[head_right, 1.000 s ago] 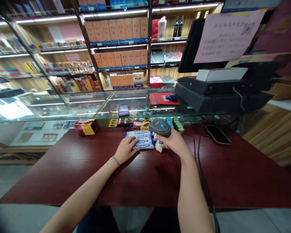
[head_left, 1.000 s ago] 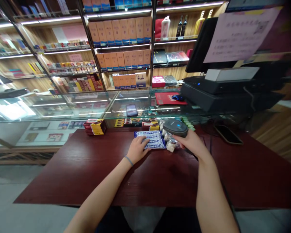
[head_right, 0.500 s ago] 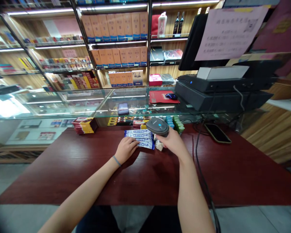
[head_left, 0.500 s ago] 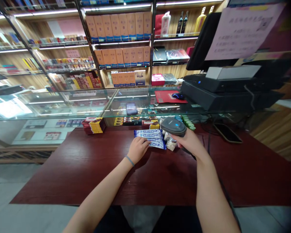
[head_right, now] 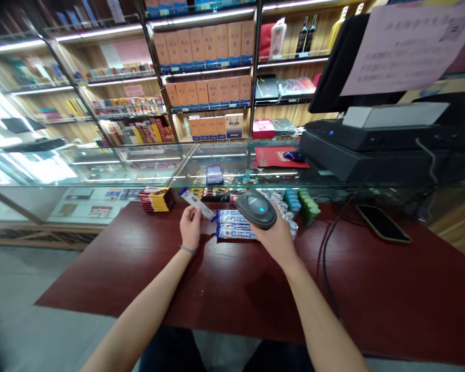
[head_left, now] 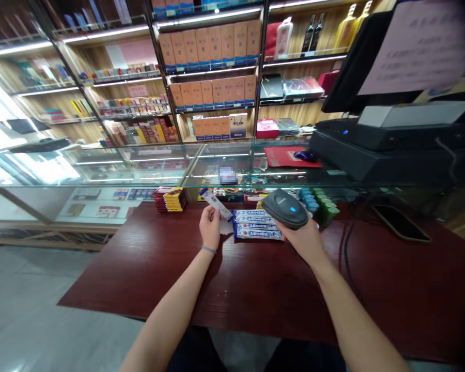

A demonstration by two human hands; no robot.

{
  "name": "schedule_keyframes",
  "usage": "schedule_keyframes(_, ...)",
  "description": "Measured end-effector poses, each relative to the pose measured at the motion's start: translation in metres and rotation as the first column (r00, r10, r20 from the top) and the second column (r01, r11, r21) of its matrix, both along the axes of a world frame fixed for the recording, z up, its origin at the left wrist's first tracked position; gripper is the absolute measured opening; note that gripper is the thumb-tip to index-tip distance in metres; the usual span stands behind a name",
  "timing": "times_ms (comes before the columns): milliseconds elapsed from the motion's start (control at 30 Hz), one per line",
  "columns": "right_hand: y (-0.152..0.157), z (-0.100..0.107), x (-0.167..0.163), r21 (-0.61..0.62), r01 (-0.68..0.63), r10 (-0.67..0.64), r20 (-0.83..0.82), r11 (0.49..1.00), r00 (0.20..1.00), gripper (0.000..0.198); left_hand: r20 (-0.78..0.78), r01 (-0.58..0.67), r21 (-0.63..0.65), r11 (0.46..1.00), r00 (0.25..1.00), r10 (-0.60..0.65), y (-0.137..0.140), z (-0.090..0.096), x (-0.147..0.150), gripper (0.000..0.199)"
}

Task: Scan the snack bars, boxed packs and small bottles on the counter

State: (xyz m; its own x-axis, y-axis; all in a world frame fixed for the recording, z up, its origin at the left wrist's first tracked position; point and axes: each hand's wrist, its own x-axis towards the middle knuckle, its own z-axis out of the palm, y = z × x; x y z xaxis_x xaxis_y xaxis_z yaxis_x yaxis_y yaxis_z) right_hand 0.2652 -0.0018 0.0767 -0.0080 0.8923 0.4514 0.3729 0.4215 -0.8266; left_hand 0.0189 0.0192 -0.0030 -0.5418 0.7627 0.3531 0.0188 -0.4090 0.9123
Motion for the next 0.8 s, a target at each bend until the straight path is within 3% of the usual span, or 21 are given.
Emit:
schedule_keyframes(100,-0.007,-0.009,-0.021,-0.021,-0.052,0.053,0.052,0.998,0.997,0.048,0.392,0.026,-0.014,1.0,0.92,-0.019,0.012,-0.008,-0.018,0.029)
schedule_keyframes(233,-0.016,-0.022,-0.036,-0.089,-0.112,0.126,0.177,0.99,0.976,0.047,0.576,0.034,-0.051,0.998,0.818,0.001,0.02,-0.017,-0.032,0.033)
schedule_keyframes(400,-0.022,-0.036,-0.035,-0.059,-0.181,0.191,0.296,0.982,0.936,0.041,0.609,0.071,-0.065,0.995,0.793,-0.017,0.021,-0.02,-0.032,0.03)
schedule_keyframes(600,-0.028,-0.043,-0.033,0.053,-0.221,0.159,0.532,0.974,0.832,0.048,0.58,0.07,-0.074,0.995,0.814,-0.014,0.02,-0.02,-0.029,0.033)
schedule_keyframes(800,-0.032,-0.043,-0.034,0.093,-0.282,0.195,0.518,0.955,0.833,0.046,0.49,0.048,-0.109,0.993,0.872,0.012,0.022,-0.024,-0.029,0.029)
